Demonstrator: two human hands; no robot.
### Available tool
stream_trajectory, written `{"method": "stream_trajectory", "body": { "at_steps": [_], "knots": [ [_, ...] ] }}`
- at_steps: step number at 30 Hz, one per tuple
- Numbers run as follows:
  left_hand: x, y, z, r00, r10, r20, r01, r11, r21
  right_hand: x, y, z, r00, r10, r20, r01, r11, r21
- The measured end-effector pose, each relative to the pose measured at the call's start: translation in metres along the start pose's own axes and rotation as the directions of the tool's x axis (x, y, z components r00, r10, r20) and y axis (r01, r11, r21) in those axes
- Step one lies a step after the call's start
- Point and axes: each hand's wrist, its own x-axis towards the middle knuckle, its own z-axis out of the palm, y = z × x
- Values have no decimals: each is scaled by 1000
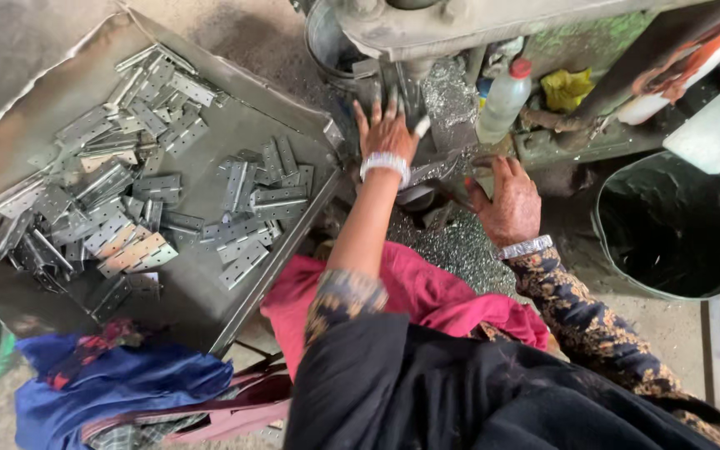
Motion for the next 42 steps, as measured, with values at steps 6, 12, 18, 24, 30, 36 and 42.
{"method": "stream_trajectory", "body": {
  "at_steps": [6, 12, 18, 24, 30, 36, 42],
  "knots": [
    [-113, -9, 34, 920, 184, -346, -183, 982, 34, -8, 1, 1, 998, 38, 55, -37, 999, -17],
    [-73, 26, 12, 820, 120, -560, -290, 930, -224, -7, 0, 0, 997, 61, 54, -63, 997, 38],
    [-19, 63, 16, 952, -307, -11, 264, 838, -477, -2, -7, -3, 947, 176, 267, -148, 981, -122],
    [-81, 15, 23, 982, 63, -177, -73, 996, -47, 2, 4, 7, 886, 104, 451, 0, 975, -224],
    [-43, 32, 3, 997, -70, -28, 71, 996, 48, -27, 61, 47, 824, 196, 531, -48, 959, -278],
    [-54, 25, -1, 998, -45, -36, 47, 995, 84, -89, 87, 84, 801, 244, 546, -179, 969, -170],
    [-30, 25, 15, 995, -100, -6, 100, 995, -15, -53, 97, 79, 745, 309, 591, -130, 936, -326]
  ]
}}
